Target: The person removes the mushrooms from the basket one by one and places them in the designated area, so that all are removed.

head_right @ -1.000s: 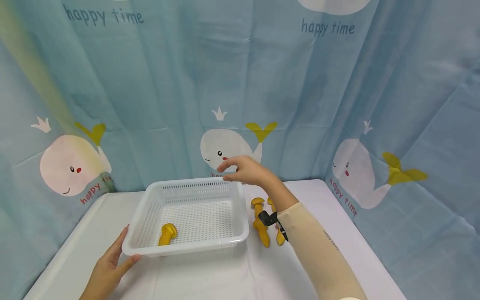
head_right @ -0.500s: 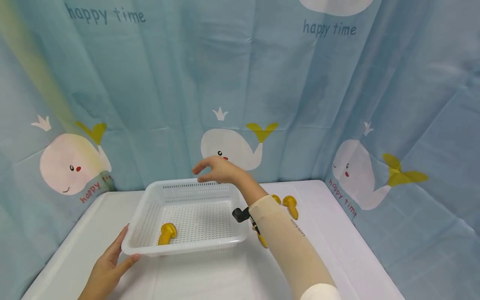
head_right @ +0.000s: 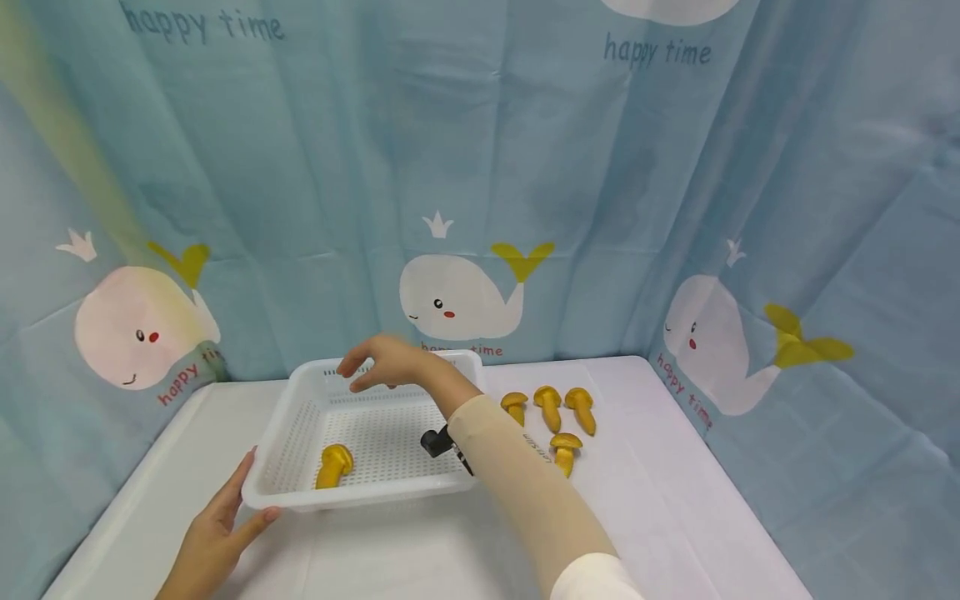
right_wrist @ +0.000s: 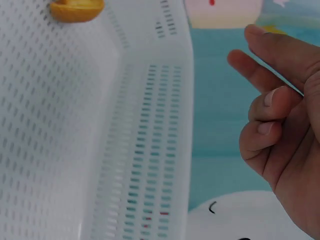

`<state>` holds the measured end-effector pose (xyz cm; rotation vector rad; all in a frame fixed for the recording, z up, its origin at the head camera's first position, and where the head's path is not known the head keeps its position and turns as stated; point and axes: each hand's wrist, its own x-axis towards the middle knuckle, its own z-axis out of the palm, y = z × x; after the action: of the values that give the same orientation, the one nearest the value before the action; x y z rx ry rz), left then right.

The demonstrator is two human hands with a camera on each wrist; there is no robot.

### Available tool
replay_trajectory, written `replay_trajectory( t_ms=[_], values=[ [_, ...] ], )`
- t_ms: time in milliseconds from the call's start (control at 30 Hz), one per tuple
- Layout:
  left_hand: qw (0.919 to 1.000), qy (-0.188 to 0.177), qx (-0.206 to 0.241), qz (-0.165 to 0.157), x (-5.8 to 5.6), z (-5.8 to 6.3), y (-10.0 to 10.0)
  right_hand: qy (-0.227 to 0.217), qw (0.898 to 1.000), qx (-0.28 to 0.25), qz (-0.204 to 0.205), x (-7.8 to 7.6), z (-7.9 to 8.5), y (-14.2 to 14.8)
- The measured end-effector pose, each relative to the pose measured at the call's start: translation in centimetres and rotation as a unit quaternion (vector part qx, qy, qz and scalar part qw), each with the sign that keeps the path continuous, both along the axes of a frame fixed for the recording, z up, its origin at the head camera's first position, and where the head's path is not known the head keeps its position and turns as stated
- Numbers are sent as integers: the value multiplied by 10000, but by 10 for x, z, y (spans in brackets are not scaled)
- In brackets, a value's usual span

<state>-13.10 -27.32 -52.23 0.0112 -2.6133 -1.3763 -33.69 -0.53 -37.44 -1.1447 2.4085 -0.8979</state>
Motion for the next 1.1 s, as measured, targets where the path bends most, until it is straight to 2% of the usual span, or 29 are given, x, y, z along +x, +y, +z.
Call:
replay_trajectory(
  t_ms=[133, 333, 600, 933, 1100],
  values=[
    [9999, -10, -108, 72, 1, 2, -3, 15, 9998, 147, 146, 1, -9, -18],
    [10000, 73, 54, -7, 0, 0, -3, -345, 9985, 363, 206, 4, -27, -33],
    [9998, 169, -70, -59, 2, -3, -1, -420, 9974, 531, 226, 6, -49, -40],
    [9998, 173, -77, -11, 0, -3, -1, -440, 9963, 626, 403, -1, -65, -42],
    [9996, 210, -171, 19, 2, -5, 0, -613, 9943, 720, 492, -1, -75, -48]
  ],
)
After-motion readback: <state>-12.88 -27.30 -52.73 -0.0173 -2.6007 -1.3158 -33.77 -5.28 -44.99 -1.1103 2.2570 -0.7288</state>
